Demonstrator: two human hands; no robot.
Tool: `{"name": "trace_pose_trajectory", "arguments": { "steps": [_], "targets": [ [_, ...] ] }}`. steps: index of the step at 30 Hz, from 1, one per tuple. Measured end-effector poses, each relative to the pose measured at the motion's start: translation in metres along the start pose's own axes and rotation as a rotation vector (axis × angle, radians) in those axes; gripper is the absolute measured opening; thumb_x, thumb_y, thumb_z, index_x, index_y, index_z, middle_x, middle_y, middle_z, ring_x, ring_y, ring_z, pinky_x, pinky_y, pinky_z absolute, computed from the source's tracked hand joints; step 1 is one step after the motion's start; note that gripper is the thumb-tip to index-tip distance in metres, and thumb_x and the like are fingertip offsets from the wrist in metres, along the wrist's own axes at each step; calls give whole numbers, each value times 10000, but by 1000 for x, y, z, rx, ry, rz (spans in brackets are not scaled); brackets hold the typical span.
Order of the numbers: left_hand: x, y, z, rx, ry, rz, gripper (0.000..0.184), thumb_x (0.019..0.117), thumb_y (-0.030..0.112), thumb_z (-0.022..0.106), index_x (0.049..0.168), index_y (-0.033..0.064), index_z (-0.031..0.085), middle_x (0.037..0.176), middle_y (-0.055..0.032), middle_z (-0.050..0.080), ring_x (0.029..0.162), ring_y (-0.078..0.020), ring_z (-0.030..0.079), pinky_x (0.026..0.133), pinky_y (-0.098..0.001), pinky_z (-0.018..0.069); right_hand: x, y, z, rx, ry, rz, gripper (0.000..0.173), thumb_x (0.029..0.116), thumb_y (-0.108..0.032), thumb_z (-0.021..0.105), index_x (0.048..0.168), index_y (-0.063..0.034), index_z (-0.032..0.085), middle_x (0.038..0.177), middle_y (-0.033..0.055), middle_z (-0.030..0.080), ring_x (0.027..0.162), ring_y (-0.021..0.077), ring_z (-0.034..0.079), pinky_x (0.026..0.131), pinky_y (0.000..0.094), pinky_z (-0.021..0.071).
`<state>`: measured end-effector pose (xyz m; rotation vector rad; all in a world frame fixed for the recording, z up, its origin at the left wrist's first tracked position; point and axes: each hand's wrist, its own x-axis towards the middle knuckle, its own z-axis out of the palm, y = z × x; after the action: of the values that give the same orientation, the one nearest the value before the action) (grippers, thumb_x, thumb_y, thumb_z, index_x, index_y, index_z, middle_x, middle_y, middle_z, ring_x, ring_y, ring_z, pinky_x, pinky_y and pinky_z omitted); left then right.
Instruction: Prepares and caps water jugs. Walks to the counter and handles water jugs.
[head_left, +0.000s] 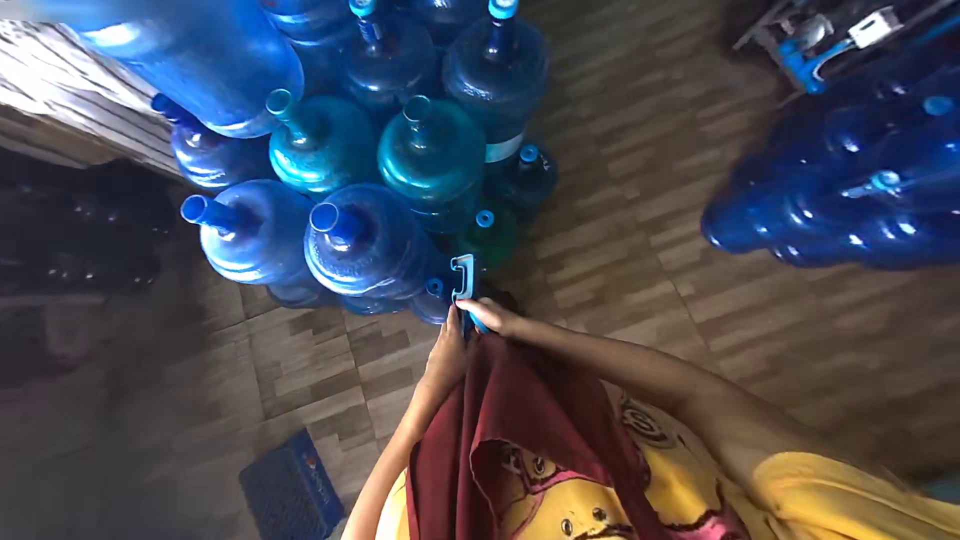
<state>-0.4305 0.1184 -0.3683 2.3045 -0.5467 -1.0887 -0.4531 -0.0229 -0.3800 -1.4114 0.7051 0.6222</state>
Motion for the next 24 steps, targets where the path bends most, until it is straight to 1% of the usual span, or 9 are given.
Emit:
{"name": "trace_pose_trajectory", "arguments": {
  "steps": [2, 6, 10, 12, 14, 16, 17, 20, 24],
  "targets": [
    [-4, -7, 21, -86, 45, -26, 816, 979, 170, 656, 1591, -66, 171, 1500, -305, 472, 1343, -389, 549, 1134, -495, 430, -3, 13, 4, -85, -21, 15, 489, 1100, -316, 457, 1280, 124, 573, 1262, 274, 607, 1128, 281, 602, 1015, 435, 457],
    [-7, -15, 56, -309, 131, -14, 877, 920, 70, 667, 1588, -89, 122, 1499, -324, 463, 1353, -387, 541, 1147, -481, 421, -11, 44, 5, -147, -17, -23, 467, 1070, -287, 530, 1325, 103, 558, 1286, 282, 613, 1195, 310, 601, 1068, 453, 437],
    [-13, -17, 65, -570, 96, -84, 761, 958, 18, 544, 1584, -96, 126, 1499, -340, 437, 1372, -358, 504, 1150, -445, 402, -20, 53, -2, -185, -147, -3, 476, 1074, -272, 528, 1392, 81, 504, 1342, 276, 583, 1245, 311, 571, 1090, 459, 413],
    [-15, -11, 64, -585, 152, -181, 601, 986, 40, 512, 1538, -81, 308, 1372, -315, 554, 1236, -344, 585, 1061, -472, 461, -17, 54, -8, -156, -211, -38, 543, 1063, -257, 550, 1465, 84, 420, 1422, 289, 530, 1315, 324, 536, 1130, 451, 398],
    [-13, -2, 64, -584, 236, -283, 498, 1009, 57, 482, 1489, -52, 411, 1142, -256, 631, 961, -283, 611, 866, -453, 503, -12, 49, -22, -134, -259, -54, 638, 1054, -258, 574, 1537, 71, 320, 1505, 304, 457, 1398, 355, 474, 1178, 464, 357],
    [-3, 7, 69, -641, 322, -319, 474, 1007, 73, 465, 1467, -35, 433, 895, -147, 584, 694, -181, 521, 650, -365, 468, -10, 38, -49, -127, -284, -62, 613, 1054, -267, 572, 1530, 46, 346, 1444, 281, 519, 1320, 322, 537, 1126, 447, 408],
    [4, 15, 72, -690, 366, -324, 446, 1011, 99, 474, 1434, -40, 457, 806, -99, 549, 608, -139, 493, 577, -324, 453, -12, 31, -67, -115, -290, -61, 553, 1060, -270, 557, 1497, 32, 407, 1350, 245, 585, 1193, 272, 593, 1042, 413, 458],
    [39, 60, 82, -822, 450, -299, 348, 1089, 225, 461, 1280, -61, 520, 639, -2, 465, 492, -77, 470, 503, -257, 462, -25, 8, -142, -2, -296, 32, 385, 1087, -314, 473, 1357, -49, 547, 939, 34, 605, 673, 72, 514, 639, 253, 460],
    [98, 125, 95, -769, 444, -233, 416, 1115, 299, 406, 1277, -59, 542, 645, -20, 509, 511, -102, 506, 529, -287, 488, -14, 1, -252, 385, -254, 150, 282, 1091, -314, 427, 1213, -106, 572, 749, -31, 532, 550, 86, 513, 619, 286, 548]
  ]
}}
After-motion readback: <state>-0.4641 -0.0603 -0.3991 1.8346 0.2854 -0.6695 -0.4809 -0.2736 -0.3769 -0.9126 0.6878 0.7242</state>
